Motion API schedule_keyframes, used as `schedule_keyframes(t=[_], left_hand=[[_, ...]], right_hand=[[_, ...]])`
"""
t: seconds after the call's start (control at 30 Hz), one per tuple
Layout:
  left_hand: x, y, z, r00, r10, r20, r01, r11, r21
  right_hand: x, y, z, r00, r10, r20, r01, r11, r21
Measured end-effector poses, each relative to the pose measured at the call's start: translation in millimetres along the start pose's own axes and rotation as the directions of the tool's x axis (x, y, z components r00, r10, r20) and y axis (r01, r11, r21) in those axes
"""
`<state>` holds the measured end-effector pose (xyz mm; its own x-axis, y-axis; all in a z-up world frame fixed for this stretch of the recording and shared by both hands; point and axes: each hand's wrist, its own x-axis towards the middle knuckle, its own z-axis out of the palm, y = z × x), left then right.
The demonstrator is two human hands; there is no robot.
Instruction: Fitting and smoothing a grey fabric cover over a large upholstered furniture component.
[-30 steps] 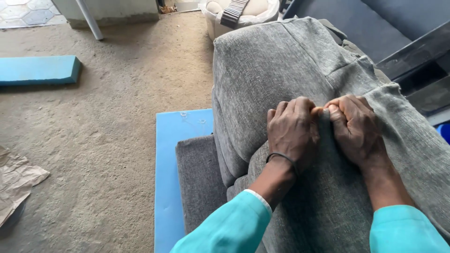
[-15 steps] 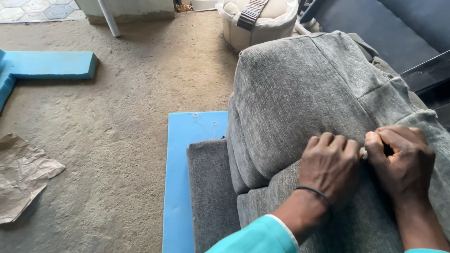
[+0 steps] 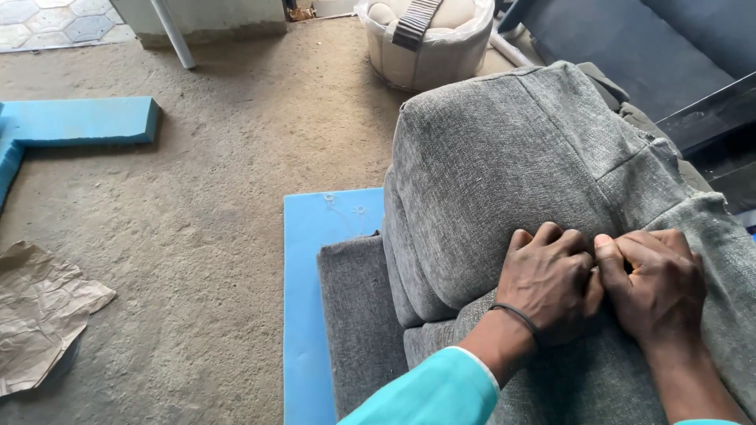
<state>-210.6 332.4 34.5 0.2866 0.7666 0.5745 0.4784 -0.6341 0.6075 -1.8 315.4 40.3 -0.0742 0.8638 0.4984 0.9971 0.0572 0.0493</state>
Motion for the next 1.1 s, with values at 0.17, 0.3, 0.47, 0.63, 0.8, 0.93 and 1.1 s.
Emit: schedule_keyframes(t=[0.17, 0.3, 0.47, 0.63, 0.8, 0.93, 1.1], left_hand=[[-3, -22, -16, 0.994, 0.085, -0.065, -0.092, 0.989, -0.112], [-4, -105, -36, 0.977, 0.041, -0.211, 0.005, 0.978, 0.211], [65, -211, -29, 0.996, -0.006, -0.084, 0.028, 0.963, 0.268], [102, -186, -42, 0.956, -0.265, 0.127, 0.226, 0.94, 0.257], [62, -119, -27, 0.971, -0.198, 0.132, 0.135, 0.914, 0.383], [26, -87, -12, 0.999, -0.029, 0.034, 0.013, 0.916, 0.401], [12, -52, -34, 0.96, -0.009, 0.279, -0.113, 0.901, 0.419]], right_hand=[[-2, 10, 7, 0.999, 0.031, -0.04, -0.029, 0.999, 0.046], [1, -1, 5, 0.978, -0.064, -0.199, 0.094, 0.985, 0.146], [-1, 2, 6, 0.981, -0.046, -0.188, 0.072, 0.988, 0.134], [1, -3, 2, 0.99, 0.017, -0.141, 0.013, 0.977, 0.211], [-1, 1, 9, 0.991, 0.002, -0.136, 0.016, 0.991, 0.135], [-4, 7, 13, 0.986, -0.048, -0.159, 0.064, 0.993, 0.097], [-13, 22, 24, 0.99, -0.033, -0.139, 0.038, 0.999, 0.031]])
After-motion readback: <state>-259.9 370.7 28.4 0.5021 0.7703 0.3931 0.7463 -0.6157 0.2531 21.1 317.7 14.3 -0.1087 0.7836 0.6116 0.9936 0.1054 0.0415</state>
